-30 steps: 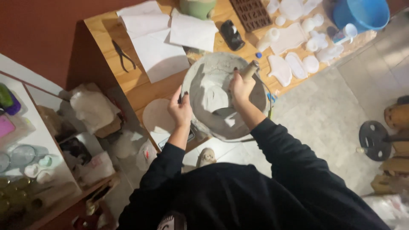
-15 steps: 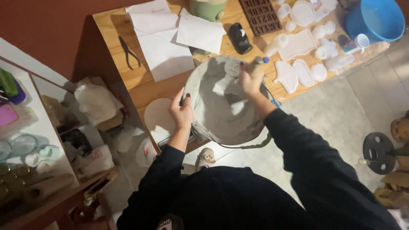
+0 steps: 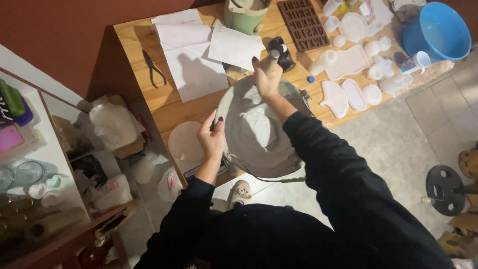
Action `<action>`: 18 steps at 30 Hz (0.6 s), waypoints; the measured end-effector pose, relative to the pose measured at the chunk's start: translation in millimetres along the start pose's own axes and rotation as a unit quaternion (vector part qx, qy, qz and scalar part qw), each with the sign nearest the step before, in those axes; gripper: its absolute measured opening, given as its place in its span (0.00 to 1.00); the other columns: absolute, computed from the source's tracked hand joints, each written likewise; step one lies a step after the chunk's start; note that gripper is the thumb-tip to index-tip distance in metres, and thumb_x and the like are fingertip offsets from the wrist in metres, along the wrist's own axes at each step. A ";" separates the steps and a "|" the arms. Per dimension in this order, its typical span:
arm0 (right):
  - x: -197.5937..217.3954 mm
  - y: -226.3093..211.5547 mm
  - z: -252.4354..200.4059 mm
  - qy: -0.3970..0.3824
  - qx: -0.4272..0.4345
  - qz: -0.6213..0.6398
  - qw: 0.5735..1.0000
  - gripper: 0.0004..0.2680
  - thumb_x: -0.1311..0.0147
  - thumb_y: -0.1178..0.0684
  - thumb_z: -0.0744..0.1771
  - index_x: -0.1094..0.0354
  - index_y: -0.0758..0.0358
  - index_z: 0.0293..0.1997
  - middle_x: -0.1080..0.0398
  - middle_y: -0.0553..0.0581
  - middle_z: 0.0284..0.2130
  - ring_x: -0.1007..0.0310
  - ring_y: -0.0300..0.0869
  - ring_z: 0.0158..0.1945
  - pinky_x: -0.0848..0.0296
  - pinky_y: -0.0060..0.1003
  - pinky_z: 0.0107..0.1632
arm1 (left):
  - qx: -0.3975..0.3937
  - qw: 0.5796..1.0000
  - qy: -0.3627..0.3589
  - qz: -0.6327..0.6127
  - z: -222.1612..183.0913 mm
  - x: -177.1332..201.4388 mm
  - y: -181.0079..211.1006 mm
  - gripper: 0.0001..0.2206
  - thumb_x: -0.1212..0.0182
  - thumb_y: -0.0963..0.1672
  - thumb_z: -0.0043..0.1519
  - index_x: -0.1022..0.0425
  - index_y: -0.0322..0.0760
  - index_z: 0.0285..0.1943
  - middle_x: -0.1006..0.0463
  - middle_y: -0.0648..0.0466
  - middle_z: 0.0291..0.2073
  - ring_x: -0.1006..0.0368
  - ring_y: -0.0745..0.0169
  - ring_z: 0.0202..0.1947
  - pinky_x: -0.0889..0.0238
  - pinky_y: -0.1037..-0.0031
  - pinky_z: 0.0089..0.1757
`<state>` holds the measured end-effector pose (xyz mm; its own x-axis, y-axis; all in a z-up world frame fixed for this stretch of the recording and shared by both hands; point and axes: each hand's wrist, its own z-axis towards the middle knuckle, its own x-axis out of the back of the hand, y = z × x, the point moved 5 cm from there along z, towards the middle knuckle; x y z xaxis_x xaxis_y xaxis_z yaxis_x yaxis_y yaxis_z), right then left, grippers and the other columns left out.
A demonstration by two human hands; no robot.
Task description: Mixing a white substance in a large bucket by adding liquid from a mug and stirring with a trowel.
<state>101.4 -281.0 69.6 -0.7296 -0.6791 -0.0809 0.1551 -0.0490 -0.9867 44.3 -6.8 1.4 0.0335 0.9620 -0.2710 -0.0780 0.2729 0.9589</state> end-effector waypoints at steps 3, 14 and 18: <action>32.1 -12.2 -3.0 -0.095 0.369 -0.232 0.895 0.03 0.44 0.59 0.67 0.33 0.64 0.35 0.30 0.53 0.24 0.28 0.42 0.28 0.27 0.40 0.34 | -0.001 1.000 -0.002 0.019 1.1 0.2 -1.2 0.15 0.39 0.37 0.63 0.23 0.25 0.60 0.17 0.47 0.49 0.21 0.65 0.47 0.30 0.74 0.50; 23.7 -49.7 -88.0 0.079 0.012 -0.053 0.995 0.04 0.41 0.58 0.64 0.31 0.64 0.31 0.33 0.50 0.19 0.35 0.36 0.19 0.35 0.34 0.21 | -0.021 0.998 0.029 0.057 1.8 1.2 7.1 0.14 0.37 0.37 0.62 0.21 0.27 0.58 0.15 0.47 0.47 0.19 0.63 0.45 0.29 0.74 0.49; -11.0 -34.6 -41.2 0.023 0.010 0.009 1.000 0.03 0.44 0.59 0.64 0.32 0.65 0.30 0.34 0.51 0.16 0.36 0.37 0.16 0.37 0.34 0.19 | -0.026 0.999 0.006 0.046 -3.3 2.3 14.3 0.15 0.39 0.37 0.63 0.23 0.27 0.59 0.16 0.46 0.49 0.20 0.62 0.48 0.30 0.73 0.51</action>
<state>76.6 -241.7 98.8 -0.7568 -0.6452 -0.1046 0.1809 -0.0529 -0.9821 40.0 -0.6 14.2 0.0114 0.9831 -0.1827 -0.1317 0.1826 0.9743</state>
